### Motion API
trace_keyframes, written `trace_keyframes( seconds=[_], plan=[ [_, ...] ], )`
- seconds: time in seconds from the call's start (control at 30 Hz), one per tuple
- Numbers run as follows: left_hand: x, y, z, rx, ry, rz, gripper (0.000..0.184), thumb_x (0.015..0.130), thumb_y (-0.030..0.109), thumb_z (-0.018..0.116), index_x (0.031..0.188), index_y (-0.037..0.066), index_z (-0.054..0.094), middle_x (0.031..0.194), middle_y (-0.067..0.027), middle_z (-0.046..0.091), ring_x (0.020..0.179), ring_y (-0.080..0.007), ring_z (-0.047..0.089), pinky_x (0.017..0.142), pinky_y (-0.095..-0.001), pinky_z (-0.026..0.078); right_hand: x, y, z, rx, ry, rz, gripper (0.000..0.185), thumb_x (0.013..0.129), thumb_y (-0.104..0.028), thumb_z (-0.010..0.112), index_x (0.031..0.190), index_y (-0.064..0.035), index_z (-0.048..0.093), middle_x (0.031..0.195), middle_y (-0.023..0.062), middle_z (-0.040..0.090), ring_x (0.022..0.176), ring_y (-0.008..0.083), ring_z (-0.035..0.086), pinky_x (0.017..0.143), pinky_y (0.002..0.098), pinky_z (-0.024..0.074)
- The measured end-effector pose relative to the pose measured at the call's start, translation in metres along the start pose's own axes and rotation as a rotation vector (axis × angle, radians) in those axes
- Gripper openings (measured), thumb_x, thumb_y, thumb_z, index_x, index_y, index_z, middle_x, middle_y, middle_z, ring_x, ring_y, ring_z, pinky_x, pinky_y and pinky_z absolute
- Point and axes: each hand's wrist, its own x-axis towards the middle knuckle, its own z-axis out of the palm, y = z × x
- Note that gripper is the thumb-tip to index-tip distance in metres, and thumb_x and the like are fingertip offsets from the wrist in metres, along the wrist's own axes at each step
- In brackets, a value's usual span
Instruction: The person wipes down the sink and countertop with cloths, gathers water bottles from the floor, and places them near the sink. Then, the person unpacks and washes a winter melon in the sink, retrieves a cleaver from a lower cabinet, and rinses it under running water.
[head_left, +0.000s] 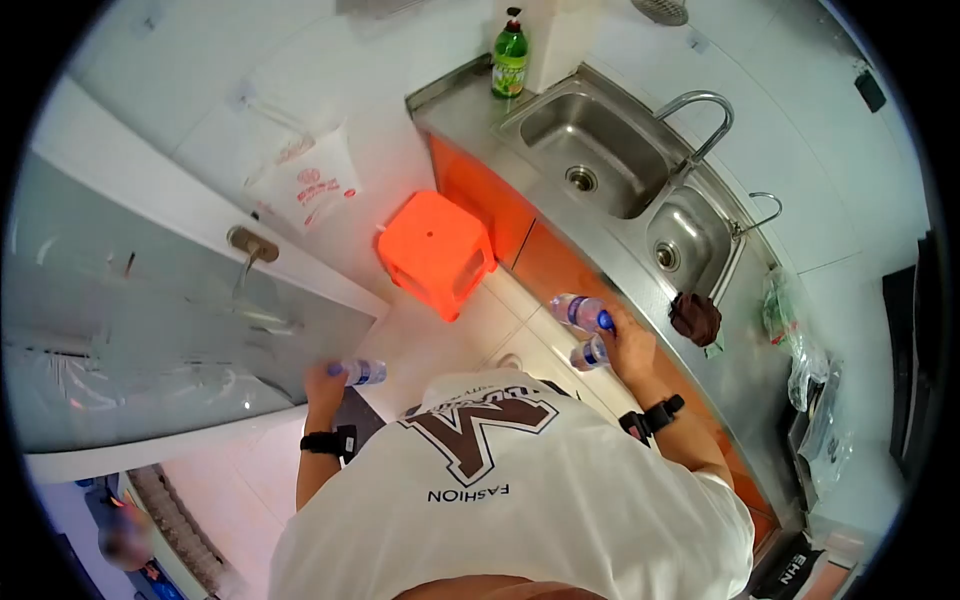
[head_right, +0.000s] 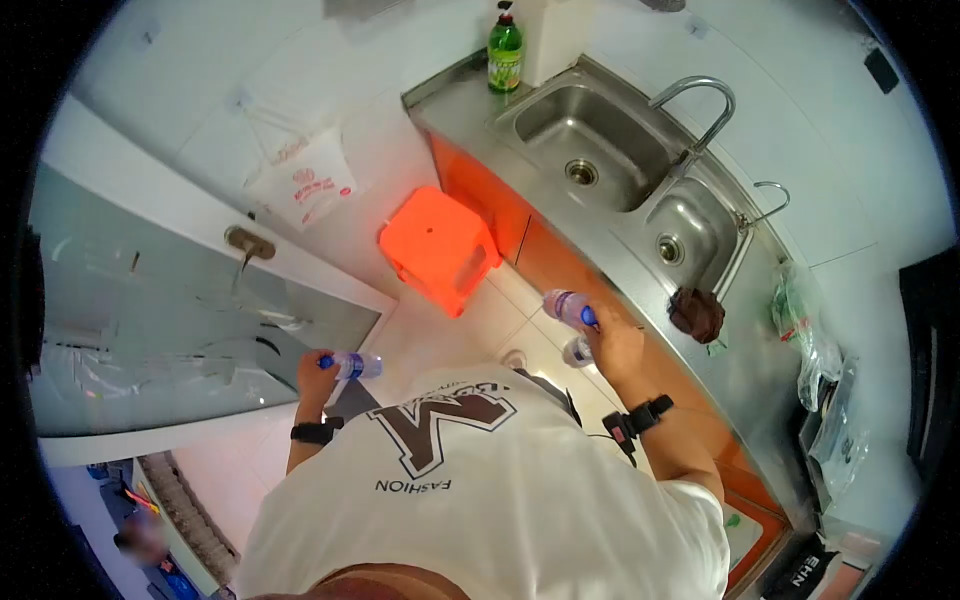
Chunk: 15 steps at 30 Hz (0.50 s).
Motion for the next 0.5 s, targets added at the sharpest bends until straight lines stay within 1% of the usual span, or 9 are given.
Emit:
trace_keyframes(
  seconds=[0.13, 0.2, 0.23, 0.27, 0.3, 0.37, 0.4, 0.43, 0.5],
  plan=[
    [0.052, 0.096, 0.004, -0.144, 0.088, 0.113, 0.033, 0.068, 0.009, 0.074, 0.1, 0.005, 0.066, 0.095, -0.0147, 0.064, 0.089, -0.0298, 0.062, 0.079, -0.0384, 0.05, 0.035, 0.032, -0.053, 0.025, 0.024, 0.066, 0.041, 0.081, -0.017, 0.071, 0.119, -0.0176, 0.057, 0.101, 0.0117, 0.068, 0.081, 0.0343, 0.067, 0.068, 0.0414, 0.0535],
    [0.088, 0.134, 0.008, -0.102, 0.238, 0.3, 0.035, 0.068, 0.007, 0.074, 0.101, 0.004, 0.066, 0.094, -0.0132, 0.065, 0.084, -0.0273, 0.063, 0.076, -0.0365, 0.051, 0.051, 0.042, -0.07, 0.038, 0.099, 0.064, 0.039, 0.081, -0.015, 0.071, 0.118, -0.0154, 0.058, 0.1, 0.0133, 0.068, 0.079, 0.0339, 0.067, 0.067, 0.0401, 0.0533],
    [0.106, 0.156, 0.002, -0.112, 0.195, 0.306, 0.036, 0.067, 0.007, 0.074, 0.102, 0.004, 0.066, 0.093, -0.013, 0.065, 0.084, -0.0268, 0.063, 0.075, -0.0368, 0.051, 0.057, 0.046, -0.076, 0.05, 0.165, 0.071, 0.038, 0.082, -0.014, 0.072, 0.117, -0.0133, 0.059, 0.098, 0.015, 0.068, 0.078, 0.0335, 0.067, 0.067, 0.0387, 0.0532],
    [0.122, 0.181, -0.006, -0.12, 0.147, 0.311, 0.037, 0.067, 0.007, 0.075, 0.103, 0.004, 0.066, 0.093, -0.0128, 0.065, 0.083, -0.0264, 0.063, 0.075, -0.0372, 0.051, 0.062, 0.054, -0.079, 0.03, 0.165, 0.108, 0.04, 0.081, -0.017, 0.072, 0.118, -0.0166, 0.058, 0.102, 0.0129, 0.068, 0.081, 0.0347, 0.067, 0.068, 0.041, 0.0535],
    [0.137, 0.205, -0.009, -0.181, 0.147, 0.335, 0.034, 0.068, 0.008, 0.074, 0.101, 0.004, 0.066, 0.093, -0.0138, 0.064, 0.084, -0.0281, 0.062, 0.075, -0.038, 0.051, 0.066, 0.06, -0.079, 0.031, 0.161, 0.113, 0.04, 0.081, -0.017, 0.072, 0.118, -0.0166, 0.058, 0.102, 0.0129, 0.068, 0.081, 0.0347, 0.067, 0.068, 0.041, 0.0535],
    [0.174, 0.244, -0.013, -0.211, 0.152, 0.394, 0.032, 0.07, 0.01, 0.073, 0.1, 0.005, 0.067, 0.095, -0.0149, 0.062, 0.087, -0.0302, 0.061, 0.077, -0.0389, 0.05, 0.075, 0.066, -0.08, 0.029, 0.29, 0.092, 0.04, 0.082, -0.017, 0.072, 0.119, -0.0164, 0.057, 0.105, 0.0128, 0.068, 0.082, 0.0351, 0.067, 0.068, 0.0409, 0.0537],
    [0.196, 0.26, -0.015, -0.181, 0.162, 0.429, 0.032, 0.07, 0.01, 0.073, 0.101, 0.005, 0.067, 0.098, -0.015, 0.062, 0.088, -0.0306, 0.061, 0.078, -0.039, 0.051, 0.079, 0.068, -0.08, 0.016, 0.264, 0.167, 0.04, 0.083, -0.018, 0.071, 0.12, -0.0165, 0.057, 0.109, 0.0131, 0.068, 0.085, 0.035, 0.067, 0.071, 0.0414, 0.0536],
    [0.214, 0.279, -0.019, -0.183, 0.173, 0.461, 0.033, 0.07, 0.011, 0.073, 0.102, 0.006, 0.067, 0.099, -0.0153, 0.063, 0.091, -0.0308, 0.062, 0.08, -0.0391, 0.051, 0.083, 0.069, -0.08, 0.008, 0.261, 0.168, 0.04, 0.083, -0.018, 0.071, 0.12, -0.0165, 0.057, 0.109, 0.0131, 0.068, 0.085, 0.035, 0.067, 0.071, 0.0414, 0.0536],
    [0.258, 0.31, -0.019, -0.198, 0.178, 0.531, 0.034, 0.071, 0.013, 0.074, 0.103, 0.007, 0.068, 0.101, -0.0156, 0.063, 0.095, -0.0311, 0.062, 0.084, -0.039, 0.051, 0.089, 0.071, -0.08, 0.003, 0.263, 0.307, 0.04, 0.085, -0.02, 0.069, 0.122, -0.0165, 0.057, 0.109, 0.014, 0.067, 0.087, 0.035, 0.067, 0.074, 0.042, 0.0534]
  ],
)
